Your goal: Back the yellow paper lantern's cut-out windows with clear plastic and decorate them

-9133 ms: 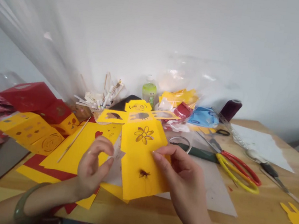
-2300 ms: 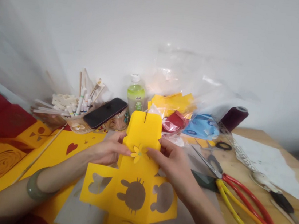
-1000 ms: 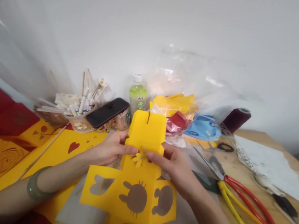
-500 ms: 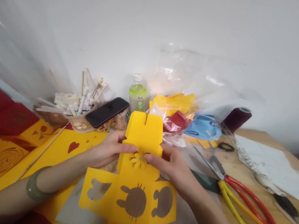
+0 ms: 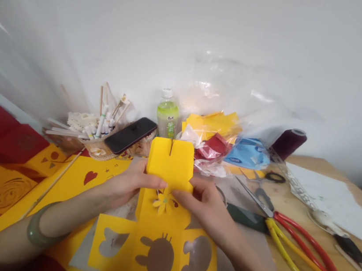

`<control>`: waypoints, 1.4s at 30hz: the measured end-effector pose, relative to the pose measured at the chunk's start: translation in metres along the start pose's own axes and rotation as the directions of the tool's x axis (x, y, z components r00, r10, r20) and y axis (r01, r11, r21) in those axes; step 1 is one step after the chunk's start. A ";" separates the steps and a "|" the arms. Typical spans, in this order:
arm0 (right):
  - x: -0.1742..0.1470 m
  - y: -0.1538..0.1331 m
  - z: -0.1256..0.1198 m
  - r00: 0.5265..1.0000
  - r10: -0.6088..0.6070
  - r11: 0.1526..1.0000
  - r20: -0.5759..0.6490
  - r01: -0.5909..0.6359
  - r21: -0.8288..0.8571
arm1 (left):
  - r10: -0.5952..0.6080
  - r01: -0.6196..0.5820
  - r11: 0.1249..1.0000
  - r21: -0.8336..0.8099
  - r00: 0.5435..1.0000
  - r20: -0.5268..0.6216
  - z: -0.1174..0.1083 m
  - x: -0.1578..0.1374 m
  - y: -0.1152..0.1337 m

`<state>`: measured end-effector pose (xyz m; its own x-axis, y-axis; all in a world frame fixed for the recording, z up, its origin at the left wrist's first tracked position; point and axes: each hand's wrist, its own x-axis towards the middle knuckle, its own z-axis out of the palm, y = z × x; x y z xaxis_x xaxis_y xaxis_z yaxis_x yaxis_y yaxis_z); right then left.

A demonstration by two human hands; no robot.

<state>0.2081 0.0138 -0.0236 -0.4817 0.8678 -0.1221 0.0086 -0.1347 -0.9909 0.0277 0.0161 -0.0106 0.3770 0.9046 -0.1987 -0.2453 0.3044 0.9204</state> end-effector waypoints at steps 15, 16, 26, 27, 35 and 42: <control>-0.003 0.003 0.001 0.999 -0.026 0.999 -0.045 0.024 -0.042 | 0.058 -0.057 0.998 -0.009 0.996 0.074 0.004 -0.002 0.000; -0.003 0.004 0.000 0.998 -0.026 0.999 -0.049 0.024 -0.047 | 0.061 -0.060 0.998 -0.007 0.995 0.074 0.004 -0.002 0.000; -0.002 0.006 0.001 0.993 -0.011 0.996 -0.119 0.001 -0.086 | 0.057 -0.058 0.993 0.106 0.998 0.014 0.005 0.000 0.003; -0.001 0.006 0.001 0.992 -0.004 0.998 -0.125 -0.004 -0.066 | 0.048 -0.049 0.993 0.105 0.999 0.004 0.004 0.000 0.003; -0.001 0.015 -0.001 0.968 0.020 1.000 -0.252 -0.023 -0.012 | 0.002 -0.002 0.996 0.088 1.000 0.006 0.002 0.001 0.003; -0.001 0.019 -0.002 0.953 0.052 0.998 -0.299 -0.061 -0.021 | 0.009 -0.007 0.991 0.136 1.000 -0.011 0.004 0.002 0.001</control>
<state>0.2103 0.0108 -0.0421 -0.1967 0.9629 -0.1848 0.0559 -0.1772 -0.9826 0.0313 0.0168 -0.0084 0.3647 0.9106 -0.1944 -0.1241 0.2544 0.9591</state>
